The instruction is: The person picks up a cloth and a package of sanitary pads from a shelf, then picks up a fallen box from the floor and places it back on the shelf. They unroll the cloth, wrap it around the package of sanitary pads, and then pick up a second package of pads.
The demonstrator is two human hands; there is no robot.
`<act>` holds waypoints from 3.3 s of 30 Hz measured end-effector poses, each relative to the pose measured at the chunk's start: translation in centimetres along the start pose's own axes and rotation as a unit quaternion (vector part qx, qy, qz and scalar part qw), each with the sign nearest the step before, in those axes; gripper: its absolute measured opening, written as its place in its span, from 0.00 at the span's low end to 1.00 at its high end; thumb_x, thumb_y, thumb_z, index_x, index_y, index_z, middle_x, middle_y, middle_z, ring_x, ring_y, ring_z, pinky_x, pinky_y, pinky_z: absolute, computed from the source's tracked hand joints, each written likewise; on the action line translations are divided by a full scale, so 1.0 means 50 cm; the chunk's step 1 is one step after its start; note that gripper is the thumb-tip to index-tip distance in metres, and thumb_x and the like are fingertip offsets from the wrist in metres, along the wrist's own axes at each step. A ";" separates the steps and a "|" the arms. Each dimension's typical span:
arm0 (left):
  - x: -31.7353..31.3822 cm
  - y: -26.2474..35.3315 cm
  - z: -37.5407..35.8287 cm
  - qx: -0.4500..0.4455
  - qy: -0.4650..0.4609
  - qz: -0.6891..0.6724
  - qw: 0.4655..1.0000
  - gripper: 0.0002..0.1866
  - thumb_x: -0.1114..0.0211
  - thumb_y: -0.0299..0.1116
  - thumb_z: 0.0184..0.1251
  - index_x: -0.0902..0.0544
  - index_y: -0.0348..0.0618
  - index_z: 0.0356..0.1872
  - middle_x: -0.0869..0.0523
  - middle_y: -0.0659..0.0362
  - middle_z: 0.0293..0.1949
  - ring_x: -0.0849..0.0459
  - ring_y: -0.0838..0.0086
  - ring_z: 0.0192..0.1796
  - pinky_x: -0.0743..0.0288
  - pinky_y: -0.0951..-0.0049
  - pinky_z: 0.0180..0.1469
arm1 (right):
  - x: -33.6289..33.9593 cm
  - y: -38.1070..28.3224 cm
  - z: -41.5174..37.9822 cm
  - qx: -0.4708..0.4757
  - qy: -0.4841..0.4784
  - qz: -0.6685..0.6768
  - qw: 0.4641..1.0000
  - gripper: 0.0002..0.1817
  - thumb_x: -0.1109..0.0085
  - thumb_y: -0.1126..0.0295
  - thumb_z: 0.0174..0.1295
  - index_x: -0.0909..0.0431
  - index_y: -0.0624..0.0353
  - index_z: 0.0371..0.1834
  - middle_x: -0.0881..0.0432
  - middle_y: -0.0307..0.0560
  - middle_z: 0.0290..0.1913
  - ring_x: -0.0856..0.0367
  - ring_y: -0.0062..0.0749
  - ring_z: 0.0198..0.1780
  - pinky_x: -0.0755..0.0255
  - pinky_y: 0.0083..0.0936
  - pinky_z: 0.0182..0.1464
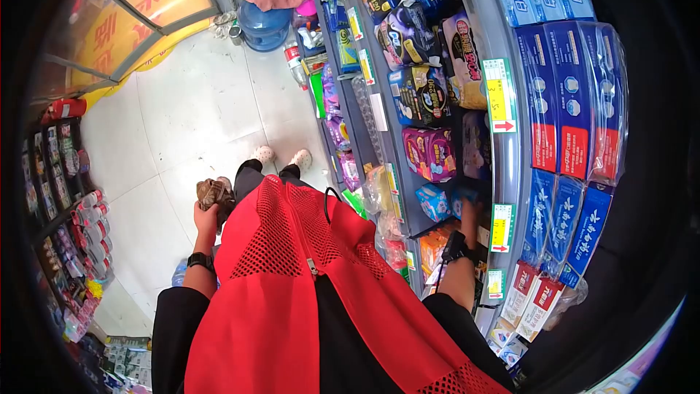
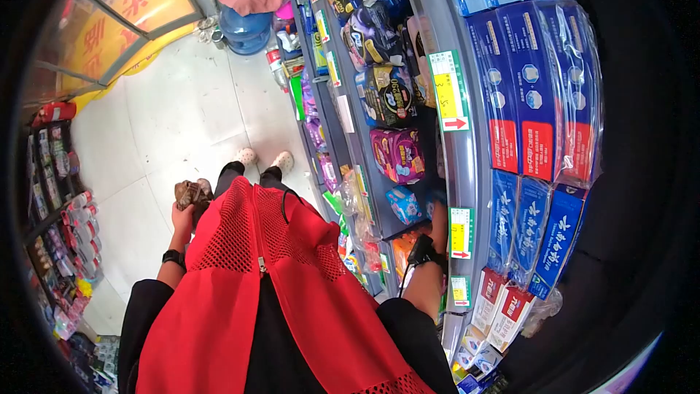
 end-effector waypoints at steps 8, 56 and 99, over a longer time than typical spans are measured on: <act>0.011 -0.011 -0.009 0.023 0.038 -0.041 0.998 0.21 0.33 0.28 0.50 0.26 0.37 0.48 0.18 0.54 0.42 0.19 0.70 0.42 0.24 0.70 0.45 | 0.074 -0.080 0.001 0.095 0.132 -0.012 0.987 0.35 0.35 0.51 0.54 0.29 0.64 0.59 0.25 0.60 0.58 0.27 0.51 0.59 0.36 0.37 0.62; 0.012 0.046 0.091 -0.026 -0.039 0.040 0.998 0.23 0.34 0.30 0.48 0.26 0.36 0.48 0.18 0.53 0.42 0.18 0.67 0.42 0.24 0.69 0.46 | -0.011 -0.125 -0.304 0.215 0.057 0.018 0.975 0.39 0.27 0.67 0.44 0.36 0.60 0.61 0.35 0.60 0.62 0.39 0.59 0.64 0.42 0.44 0.65; 0.063 0.095 0.066 -0.054 -0.035 0.106 0.992 0.23 0.34 0.29 0.49 0.27 0.37 0.49 0.19 0.54 0.42 0.19 0.70 0.41 0.23 0.71 0.44 | 0.096 -0.123 -0.203 0.042 0.007 0.066 0.997 0.45 0.27 0.60 0.48 0.41 0.66 0.67 0.35 0.65 0.65 0.37 0.58 0.67 0.43 0.39 0.67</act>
Point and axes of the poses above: each hand's wrist, its own z-axis towards the middle knuckle, its own x-axis out of the back of the hand, y = z × x, the point moved 4 cm from there along z, towards the middle knuckle
